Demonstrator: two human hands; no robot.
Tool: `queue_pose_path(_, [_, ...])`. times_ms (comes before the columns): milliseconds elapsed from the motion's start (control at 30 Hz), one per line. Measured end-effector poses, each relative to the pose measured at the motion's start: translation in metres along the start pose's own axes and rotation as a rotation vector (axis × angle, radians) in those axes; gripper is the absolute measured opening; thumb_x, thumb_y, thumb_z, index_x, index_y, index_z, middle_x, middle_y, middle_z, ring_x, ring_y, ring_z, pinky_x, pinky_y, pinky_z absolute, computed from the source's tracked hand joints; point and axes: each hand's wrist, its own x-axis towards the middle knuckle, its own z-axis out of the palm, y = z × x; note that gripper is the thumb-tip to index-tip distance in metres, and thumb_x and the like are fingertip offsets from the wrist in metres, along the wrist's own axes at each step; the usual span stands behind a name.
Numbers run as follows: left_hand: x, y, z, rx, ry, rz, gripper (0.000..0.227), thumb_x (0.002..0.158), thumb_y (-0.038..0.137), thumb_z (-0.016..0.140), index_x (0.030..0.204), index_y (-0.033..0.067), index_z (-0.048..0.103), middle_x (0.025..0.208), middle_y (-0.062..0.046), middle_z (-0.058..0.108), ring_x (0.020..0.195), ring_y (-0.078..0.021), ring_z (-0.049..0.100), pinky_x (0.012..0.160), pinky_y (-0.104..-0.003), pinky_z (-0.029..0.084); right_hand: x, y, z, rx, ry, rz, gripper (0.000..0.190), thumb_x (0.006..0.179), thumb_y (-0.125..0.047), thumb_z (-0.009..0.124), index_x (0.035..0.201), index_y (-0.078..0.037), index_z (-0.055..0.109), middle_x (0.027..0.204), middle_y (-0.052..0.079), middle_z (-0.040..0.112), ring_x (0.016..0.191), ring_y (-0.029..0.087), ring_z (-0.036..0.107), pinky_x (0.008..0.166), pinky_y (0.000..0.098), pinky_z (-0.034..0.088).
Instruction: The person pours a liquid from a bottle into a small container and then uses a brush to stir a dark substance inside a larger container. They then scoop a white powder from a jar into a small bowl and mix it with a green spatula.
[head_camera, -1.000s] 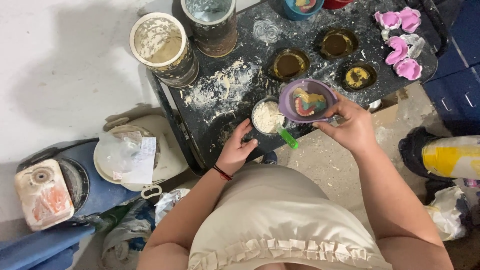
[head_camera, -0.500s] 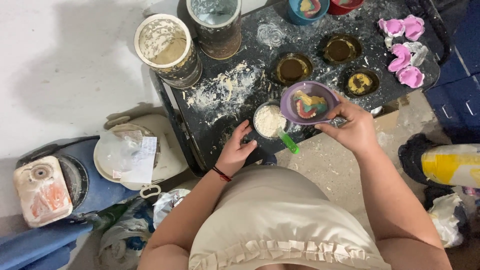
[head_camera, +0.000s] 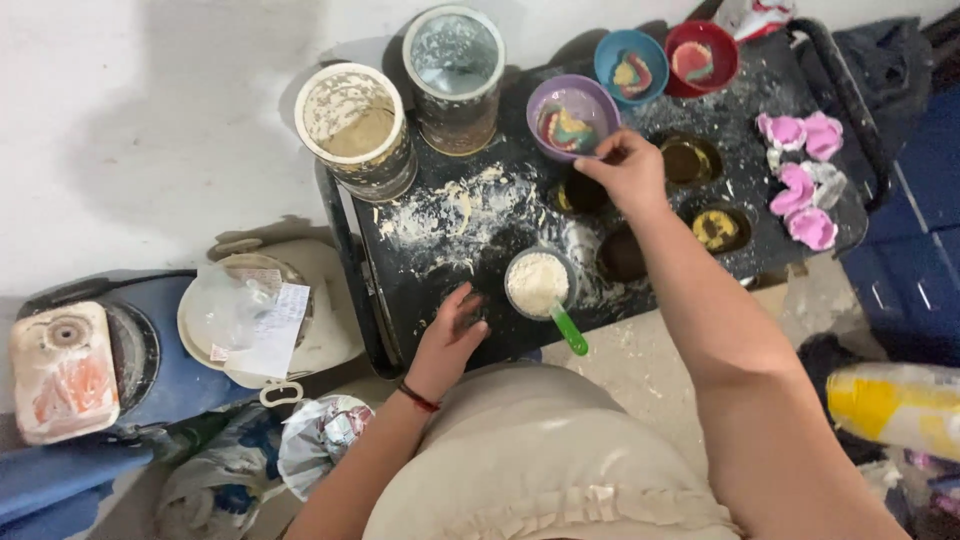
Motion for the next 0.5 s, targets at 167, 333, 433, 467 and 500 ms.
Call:
queue_pose_path(167, [-0.021,0.004,-0.005,-0.051,0.077,-0.04,0.072,0.103,0.023,0.063,0.165,0.0136,0.026,0.157,-0.028,0.046,0.131,-0.043,0.061,0.106,-0.054,0.056,0.049,0.028,0.035,-0.017,-0.016,0.053,0.039,0.077,-0.025,0.1,0.089,-0.01,0.067,0.078,0.006,0.069,0.072,0.013,0.064,0.063,0.0306,0.054])
queue_pose_path(333, [-0.036,0.01,-0.006,-0.1,0.152,-0.04,0.07,0.103,0.021,0.061,0.164,0.0091,0.03,0.153,-0.031,0.049,0.126,-0.0467,0.064,0.105,-0.059,0.053,0.06,0.036,0.042,0.004,-0.041,0.102,0.037,0.083,-0.024,0.095,0.092,-0.01,0.063,0.083,0.007,0.067,0.078,0.017,0.063,0.066,0.0329,0.053])
queue_pose_path(433, [-0.034,0.008,-0.007,-0.083,0.161,-0.043,0.069,0.103,0.023,0.062,0.163,0.007,0.032,0.151,-0.031,0.052,0.126,-0.0465,0.064,0.105,-0.059,0.053,0.06,0.031,0.029,-0.104,-0.11,0.078,0.045,0.079,-0.023,0.096,0.093,-0.009,0.056,0.086,0.01,0.062,0.083,0.024,0.063,0.069,0.0405,0.051])
queue_pose_path(467, [-0.03,0.006,-0.007,-0.057,0.139,-0.041,0.071,0.103,0.027,0.063,0.163,0.0061,0.031,0.151,-0.031,0.052,0.129,-0.0473,0.061,0.106,-0.06,0.052,0.058,0.03,0.023,-0.134,-0.153,0.083,0.045,0.083,-0.024,0.093,0.099,-0.009,0.054,0.094,0.012,0.062,0.091,0.029,0.065,0.075,0.0449,0.052])
queue_pose_path(500, [-0.027,0.004,-0.008,-0.03,0.115,-0.039,0.073,0.102,0.031,0.064,0.162,0.0051,0.031,0.152,-0.031,0.051,0.132,-0.0481,0.059,0.108,-0.061,0.05,0.055,0.029,0.017,-0.163,-0.194,0.089,0.045,0.088,-0.025,0.091,0.104,-0.009,0.052,0.102,0.015,0.062,0.099,0.034,0.066,0.081,0.0493,0.054])
